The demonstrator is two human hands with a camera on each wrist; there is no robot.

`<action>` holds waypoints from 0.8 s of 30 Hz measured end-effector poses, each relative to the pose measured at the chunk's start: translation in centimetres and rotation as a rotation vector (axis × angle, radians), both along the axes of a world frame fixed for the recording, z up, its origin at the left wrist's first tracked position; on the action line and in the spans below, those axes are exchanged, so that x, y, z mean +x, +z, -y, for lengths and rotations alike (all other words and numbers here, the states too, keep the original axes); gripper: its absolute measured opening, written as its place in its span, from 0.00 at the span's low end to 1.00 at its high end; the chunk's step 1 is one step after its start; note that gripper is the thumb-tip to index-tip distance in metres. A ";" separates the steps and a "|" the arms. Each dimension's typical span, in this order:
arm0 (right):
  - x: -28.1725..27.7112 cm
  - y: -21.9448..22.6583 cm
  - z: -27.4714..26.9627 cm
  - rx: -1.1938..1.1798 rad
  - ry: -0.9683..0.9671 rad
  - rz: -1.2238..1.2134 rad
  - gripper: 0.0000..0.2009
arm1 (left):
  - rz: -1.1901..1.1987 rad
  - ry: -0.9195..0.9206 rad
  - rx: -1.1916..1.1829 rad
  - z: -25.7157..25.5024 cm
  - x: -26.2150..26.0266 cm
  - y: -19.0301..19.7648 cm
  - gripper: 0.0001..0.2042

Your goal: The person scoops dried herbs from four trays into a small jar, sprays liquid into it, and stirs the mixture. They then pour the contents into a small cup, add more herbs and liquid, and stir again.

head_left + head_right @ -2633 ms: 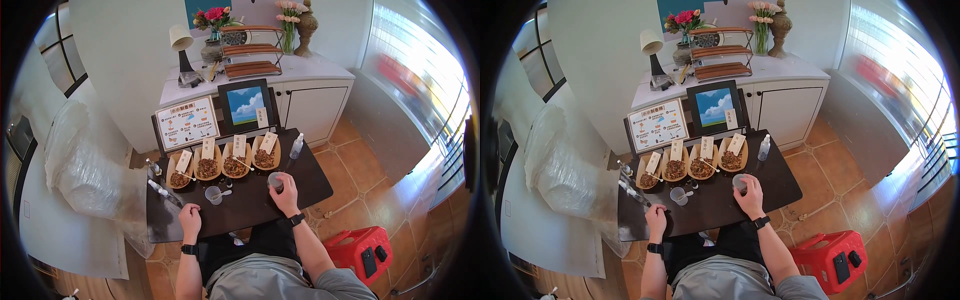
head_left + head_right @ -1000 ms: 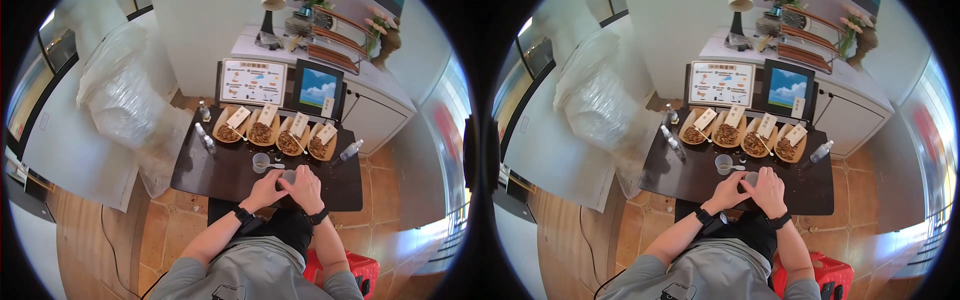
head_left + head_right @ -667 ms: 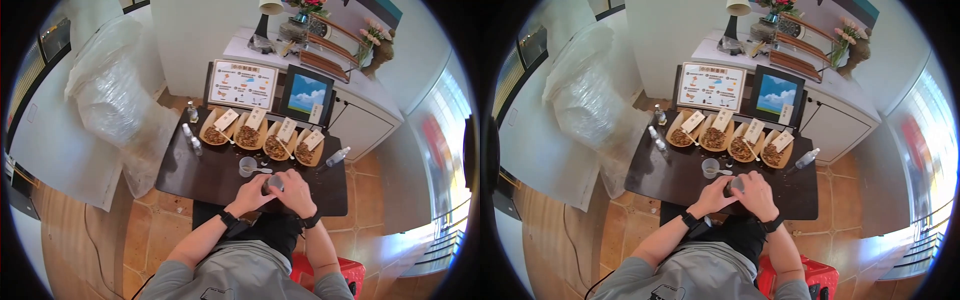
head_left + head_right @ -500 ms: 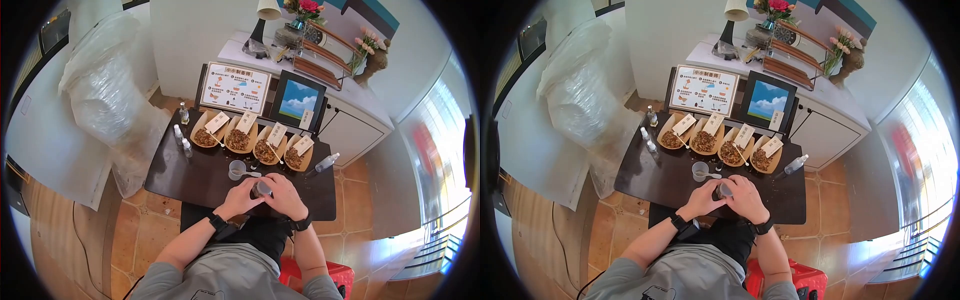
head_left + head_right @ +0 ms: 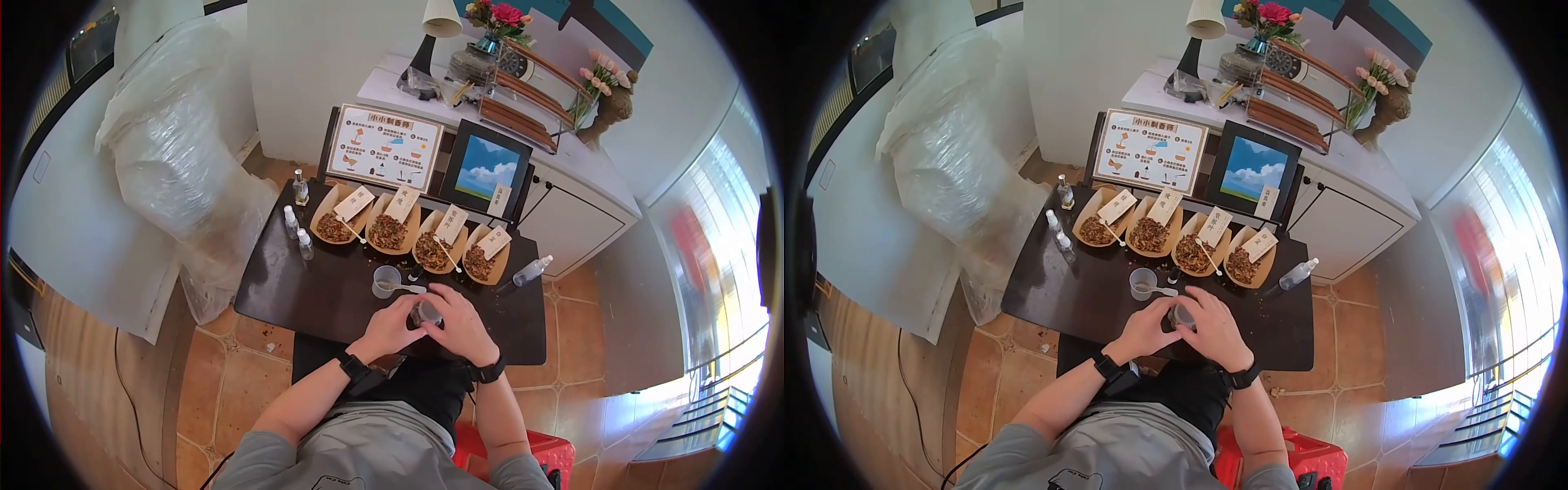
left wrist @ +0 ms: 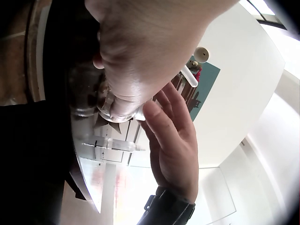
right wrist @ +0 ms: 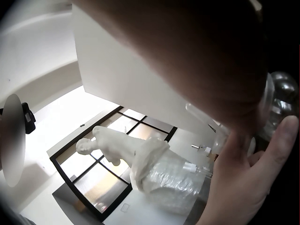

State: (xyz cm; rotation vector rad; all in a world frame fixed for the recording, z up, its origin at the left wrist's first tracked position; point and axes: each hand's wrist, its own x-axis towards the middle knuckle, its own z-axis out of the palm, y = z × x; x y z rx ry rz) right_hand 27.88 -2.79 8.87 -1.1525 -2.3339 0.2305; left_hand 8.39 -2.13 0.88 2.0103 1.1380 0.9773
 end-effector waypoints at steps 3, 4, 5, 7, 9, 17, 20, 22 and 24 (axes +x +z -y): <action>-0.9 1.0 0.8 -0.011 -0.150 0.016 0.24 | 0.014 0.006 0.044 -0.1 0.1 -0.3 0.33; -0.8 0.7 0.7 -0.066 -0.186 0.063 0.24 | 0.013 -0.001 0.044 -0.1 0.1 -0.2 0.33; -0.8 0.5 0.7 -0.121 -0.220 0.109 0.25 | 0.014 0.002 0.029 -0.1 0.2 -0.1 0.33; -0.6 0.5 0.6 -0.117 -0.183 0.068 0.24 | 0.015 0.005 0.015 -0.1 0.2 0.1 0.33; -0.4 0.7 0.6 -0.118 -0.141 0.029 0.24 | 0.020 0.005 0.021 0.0 0.1 0.1 0.34; 3.2 1.4 -0.4 0.116 -0.350 -0.165 0.19 | -0.009 0.017 0.053 0.0 0.1 -0.2 0.35; 6.9 -1.1 -0.2 0.133 -0.667 -0.129 0.16 | -0.027 0.020 0.014 0.0 0.1 0.3 0.35; 9.2 -3.1 0.2 0.131 -0.736 -0.109 0.16 | -0.045 0.017 -0.027 0.1 0.1 0.3 0.35; 11.1 -4.8 1.0 0.064 -0.854 -0.027 0.15 | -0.033 0.016 -0.003 0.0 0.1 0.2 0.36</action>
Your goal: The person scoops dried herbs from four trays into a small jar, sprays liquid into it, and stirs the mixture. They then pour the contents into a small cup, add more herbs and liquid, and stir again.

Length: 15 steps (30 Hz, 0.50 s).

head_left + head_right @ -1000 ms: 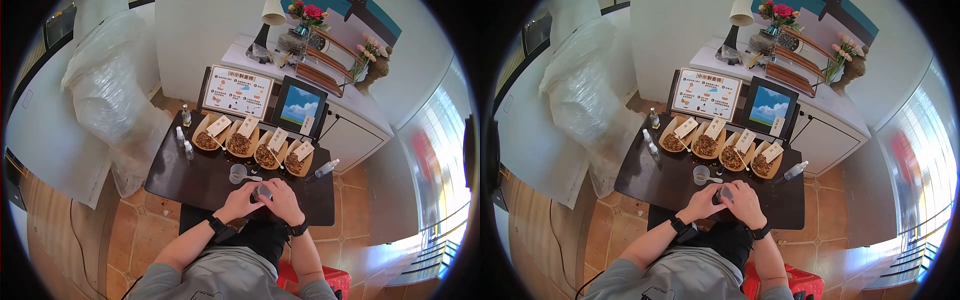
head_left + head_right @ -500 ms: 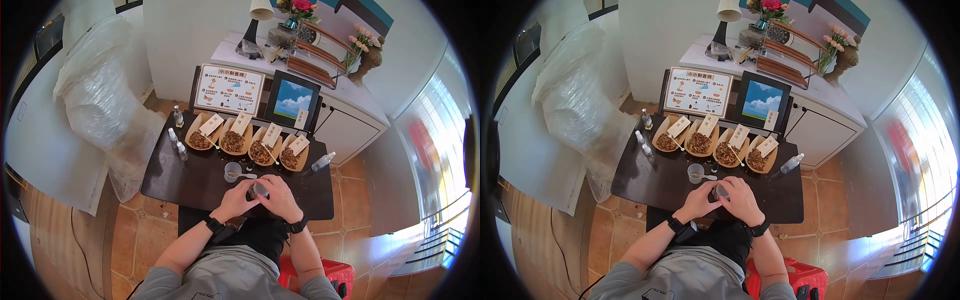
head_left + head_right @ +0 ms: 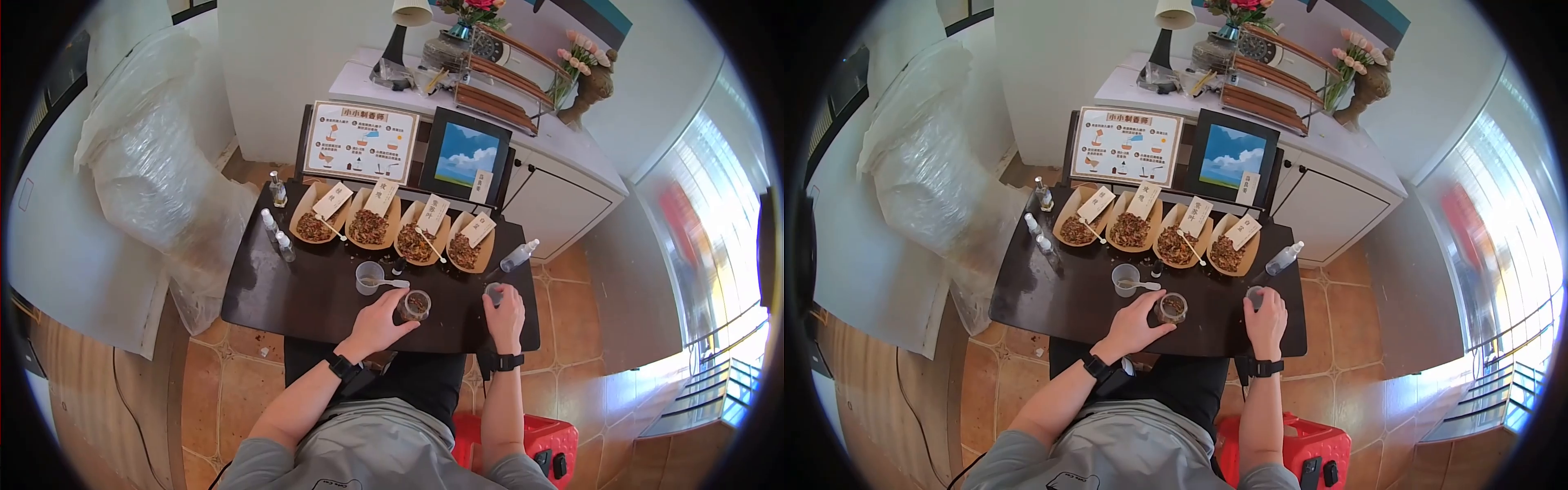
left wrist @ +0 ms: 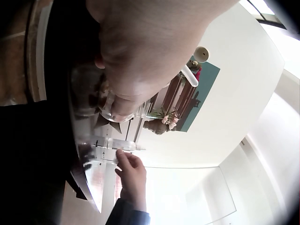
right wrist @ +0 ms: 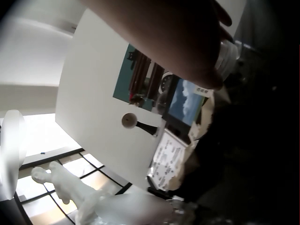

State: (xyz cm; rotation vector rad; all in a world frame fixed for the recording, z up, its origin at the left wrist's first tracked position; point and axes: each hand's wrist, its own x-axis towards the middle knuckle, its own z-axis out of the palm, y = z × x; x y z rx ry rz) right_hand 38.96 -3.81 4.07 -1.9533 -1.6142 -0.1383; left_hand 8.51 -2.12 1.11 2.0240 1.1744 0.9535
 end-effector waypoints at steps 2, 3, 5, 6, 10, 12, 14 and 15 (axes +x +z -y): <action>1.5 -2.3 0.5 -0.060 0.009 -0.004 0.14 | 0.000 -0.013 -0.017 0.1 0.0 -0.1 0.35; 2.0 -3.2 0.5 0.029 0.041 0.069 0.15 | 0.001 -0.009 -0.032 -0.1 0.0 0.0 0.35; 1.4 -2.8 0.3 0.120 0.077 0.138 0.15 | 0.001 0.000 -0.037 -0.3 0.1 -0.5 0.34; 1.0 -2.7 0.4 0.154 0.052 0.129 0.15 | -0.001 0.007 -0.050 -0.2 0.1 -0.8 0.34; -4.2 0.0 1.1 0.167 0.212 -0.149 0.16 | -0.038 -0.007 0.009 -0.2 0.1 -0.8 0.32; -6.8 0.2 1.4 0.071 0.480 -0.279 0.27 | -0.035 -0.003 0.100 -0.1 0.1 -0.6 0.32; -9.5 0.7 1.9 0.074 0.575 -0.271 0.34 | -0.068 -0.021 0.105 0.1 0.1 -0.2 0.32; -10.1 0.3 1.8 0.081 0.572 -0.282 0.34 | -0.091 -0.029 0.108 0.1 0.1 0.0 0.32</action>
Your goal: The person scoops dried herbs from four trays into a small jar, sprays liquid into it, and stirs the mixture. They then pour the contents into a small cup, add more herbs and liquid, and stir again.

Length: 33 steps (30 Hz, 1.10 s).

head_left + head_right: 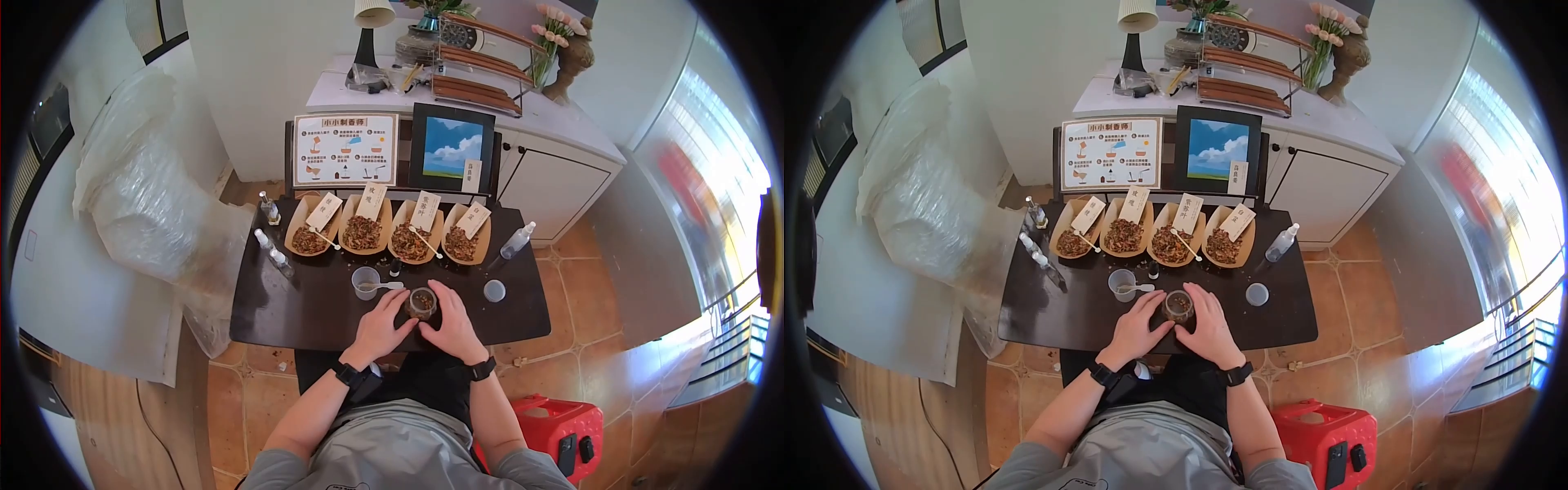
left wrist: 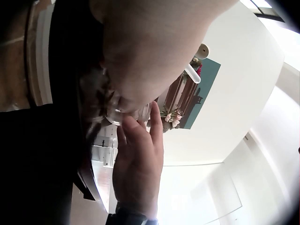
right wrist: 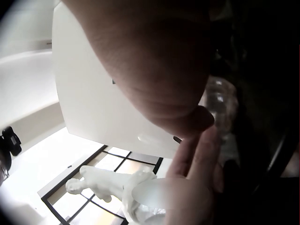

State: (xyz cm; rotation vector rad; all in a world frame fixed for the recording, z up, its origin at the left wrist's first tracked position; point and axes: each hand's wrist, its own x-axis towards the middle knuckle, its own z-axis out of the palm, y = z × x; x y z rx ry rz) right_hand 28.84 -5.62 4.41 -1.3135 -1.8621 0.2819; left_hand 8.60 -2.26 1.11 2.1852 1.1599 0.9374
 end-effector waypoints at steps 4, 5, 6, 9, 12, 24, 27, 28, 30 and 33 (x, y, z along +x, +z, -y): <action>-1.3 -2.0 -0.8 -0.027 0.026 -0.059 0.37 | 0.091 0.008 0.027 -0.5 -0.4 -0.8 0.33; -1.3 -2.3 -0.9 -0.004 0.005 -0.030 0.38 | 0.074 -0.004 0.029 -0.3 -0.7 -0.5 0.33; -1.3 -2.7 -0.9 -0.004 -0.010 -0.048 0.38 | 0.136 0.007 -0.085 0.2 -1.1 -0.3 0.31; -1.5 -2.5 -0.4 0.041 -0.051 -0.038 0.37 | 0.286 0.063 -0.277 1.7 -2.7 -1.8 0.26; -1.4 -2.3 -0.2 0.058 -0.058 -0.043 0.36 | 0.399 0.218 -0.202 1.6 -4.1 -1.8 0.22; -1.2 -3.8 -0.1 0.085 -0.162 -0.117 0.35 | 0.236 0.350 0.023 -4.8 -3.8 -1.5 0.37; -1.2 -3.6 -0.1 0.073 -0.154 -0.147 0.33 | 0.269 0.262 -0.116 -2.9 -3.9 -0.7 0.35; -1.1 -3.6 -0.1 0.069 -0.146 -0.141 0.33 | 0.275 0.203 -0.159 -2.2 -3.8 -0.8 0.34; -1.2 -3.6 -0.2 0.098 -0.145 -0.125 0.33 | 0.258 0.132 -0.163 -0.8 -3.7 -1.0 0.33; -1.3 -3.2 0.0 0.120 -0.129 -0.127 0.33 | 0.298 0.079 -0.217 0.3 -3.6 -0.9 0.33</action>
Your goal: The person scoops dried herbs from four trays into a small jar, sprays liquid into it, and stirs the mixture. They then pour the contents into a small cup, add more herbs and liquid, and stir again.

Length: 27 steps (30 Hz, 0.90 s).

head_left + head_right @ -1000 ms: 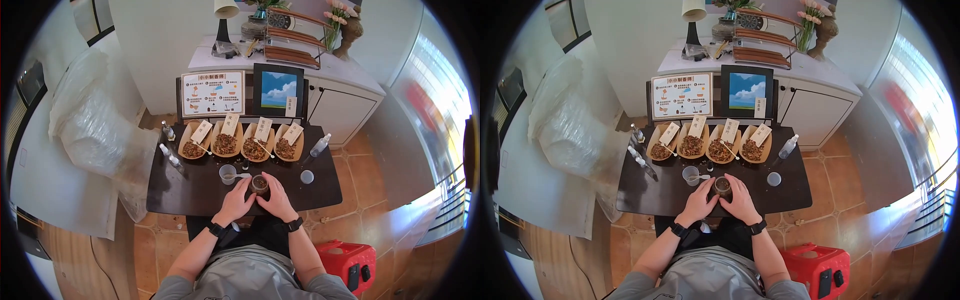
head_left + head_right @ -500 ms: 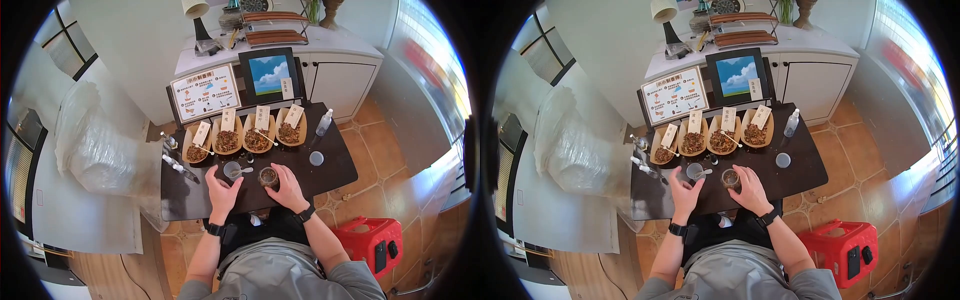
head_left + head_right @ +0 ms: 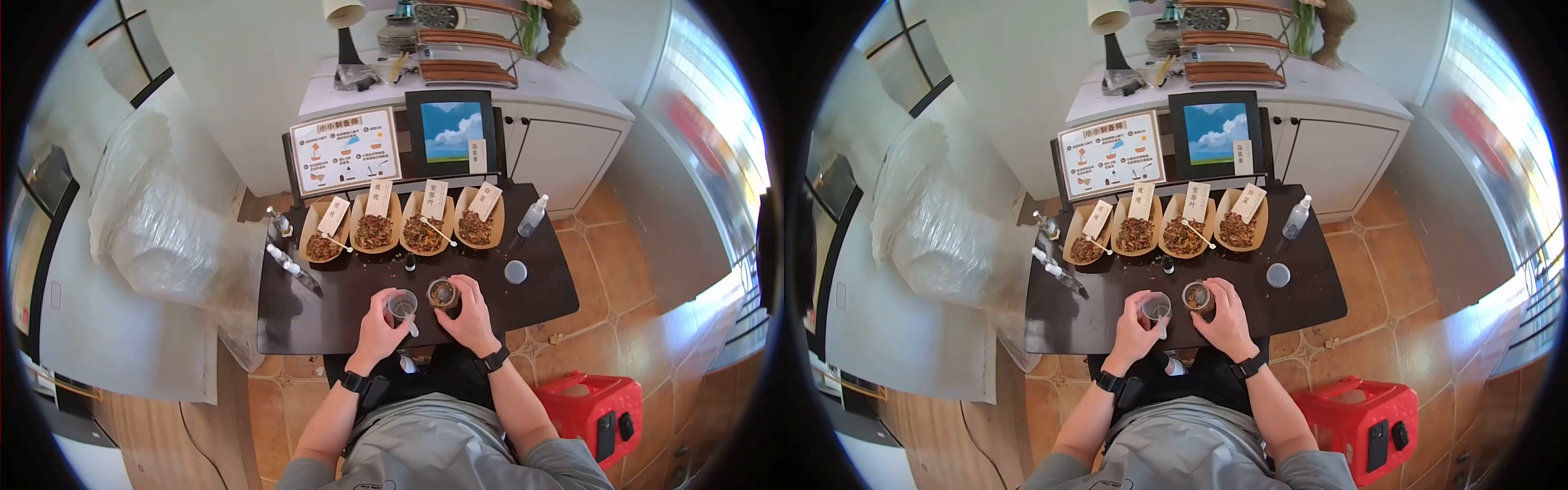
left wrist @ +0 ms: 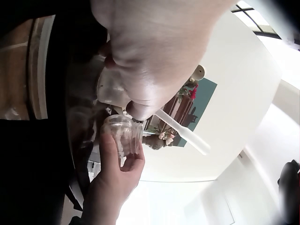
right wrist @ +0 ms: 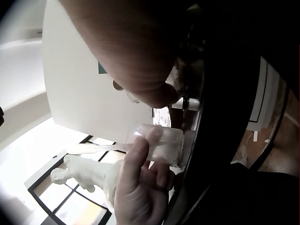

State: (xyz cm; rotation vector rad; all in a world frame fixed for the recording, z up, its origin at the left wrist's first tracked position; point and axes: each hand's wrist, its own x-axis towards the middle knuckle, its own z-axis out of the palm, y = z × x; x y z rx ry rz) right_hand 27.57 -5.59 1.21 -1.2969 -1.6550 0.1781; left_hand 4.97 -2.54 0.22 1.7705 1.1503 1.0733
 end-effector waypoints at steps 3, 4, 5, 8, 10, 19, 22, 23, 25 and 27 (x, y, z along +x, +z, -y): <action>-0.1 0.1 0.0 0.018 0.008 0.017 0.32 | -0.031 -0.038 -0.008 0.6 0.1 0.5 0.31; -0.1 0.1 0.1 0.011 0.016 0.006 0.32 | -0.061 -0.065 0.012 0.5 0.2 0.5 0.30; -0.2 0.4 0.1 0.005 0.022 -0.004 0.32 | -0.059 -0.073 0.007 0.4 0.1 0.3 0.31; -0.4 1.3 0.1 0.002 0.040 0.024 0.31 | -0.040 -0.098 0.023 0.2 -0.1 0.8 0.31; -0.9 2.5 0.3 0.000 0.066 -0.002 0.31 | -0.028 -0.068 -0.023 0.5 -0.4 1.9 0.31; -1.5 7.2 -0.1 -0.123 0.188 0.254 0.30 | -0.050 -0.098 -0.199 0.5 -0.8 2.2 0.30; -1.8 8.1 -0.1 -0.130 0.192 0.334 0.31 | -0.022 -0.106 -0.182 0.3 -0.9 2.3 0.30; -1.9 8.5 0.0 -0.144 0.186 0.368 0.31 | -0.024 -0.117 -0.190 0.4 -1.0 2.5 0.30; -2.2 9.1 -0.1 -0.144 0.193 0.420 0.31 | -0.019 -0.118 -0.201 0.4 -1.0 2.4 0.30; -2.7 9.5 0.0 -0.140 0.202 0.456 0.31 | -0.016 -0.126 -0.139 0.5 -1.0 2.1 0.30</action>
